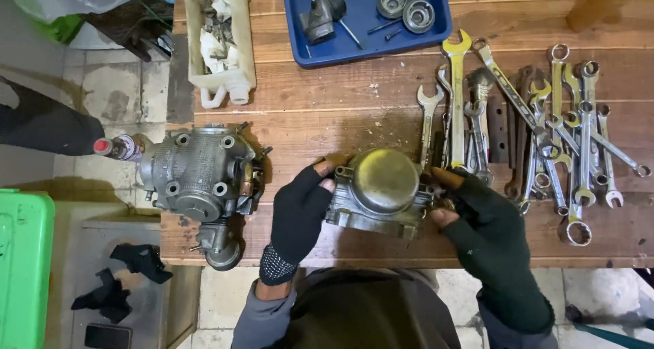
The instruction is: The person assembles a small engine by hand, placing a gear into the crankcase and then fitting a circular metal cover over the opening. The person rotates the assembled unit to check the fit and alignment of the cover.
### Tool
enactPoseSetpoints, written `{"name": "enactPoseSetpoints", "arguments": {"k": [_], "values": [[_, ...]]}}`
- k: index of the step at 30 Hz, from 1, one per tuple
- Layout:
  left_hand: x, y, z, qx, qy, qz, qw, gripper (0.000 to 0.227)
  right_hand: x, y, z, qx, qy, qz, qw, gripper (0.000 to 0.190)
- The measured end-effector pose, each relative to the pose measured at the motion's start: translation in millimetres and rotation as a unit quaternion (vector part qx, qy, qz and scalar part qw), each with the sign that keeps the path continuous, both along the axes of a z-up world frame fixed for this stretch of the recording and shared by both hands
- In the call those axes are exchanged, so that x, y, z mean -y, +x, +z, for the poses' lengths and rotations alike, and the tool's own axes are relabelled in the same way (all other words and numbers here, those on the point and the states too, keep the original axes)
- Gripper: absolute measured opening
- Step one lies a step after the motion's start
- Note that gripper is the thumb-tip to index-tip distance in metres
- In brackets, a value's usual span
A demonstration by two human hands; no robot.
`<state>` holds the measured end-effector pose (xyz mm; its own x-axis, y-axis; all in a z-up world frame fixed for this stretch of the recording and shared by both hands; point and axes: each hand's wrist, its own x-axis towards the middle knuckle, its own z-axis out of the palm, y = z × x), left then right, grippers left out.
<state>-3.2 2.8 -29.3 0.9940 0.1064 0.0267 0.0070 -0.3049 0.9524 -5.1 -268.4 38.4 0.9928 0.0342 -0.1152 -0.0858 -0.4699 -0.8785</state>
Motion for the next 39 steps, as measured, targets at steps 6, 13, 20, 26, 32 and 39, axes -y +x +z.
{"name": "enactPoseSetpoints", "arguments": {"k": [6, 13, 20, 26, 32, 39], "values": [[7.4, -5.3, 7.8, -0.004, -0.046, 0.016, 0.999, 0.034, -20.2, 4.7, 11.5, -0.054, -0.029, -0.08, 0.995, 0.054], [10.3, -4.9, 33.9, 0.009, -0.037, -0.02, 0.999, 0.03, -14.1, -2.0, -0.2, 0.055, -0.036, -0.032, 0.997, 0.043], [11.4, -11.8, 30.3, 0.03, -0.018, -0.024, 0.999, 0.022, -3.9, -6.9, -15.1, 0.11, 0.032, 0.004, 0.993, 0.034], [15.6, -11.0, 31.0, 0.057, -0.143, -0.013, 0.988, 0.015, -3.3, -5.4, -22.1, 0.09, 0.142, -0.055, 0.984, 0.041], [18.9, -14.6, 28.6, 0.069, -0.134, -0.009, 0.988, 0.013, 2.9, -13.4, -37.9, 0.076, 0.147, -0.059, 0.984, 0.042], [19.8, -13.8, 43.1, 0.062, 0.05, -0.013, 0.997, 0.03, 3.2, -15.8, -37.8, 0.242, 0.082, 0.041, 0.966, 0.027]]}}
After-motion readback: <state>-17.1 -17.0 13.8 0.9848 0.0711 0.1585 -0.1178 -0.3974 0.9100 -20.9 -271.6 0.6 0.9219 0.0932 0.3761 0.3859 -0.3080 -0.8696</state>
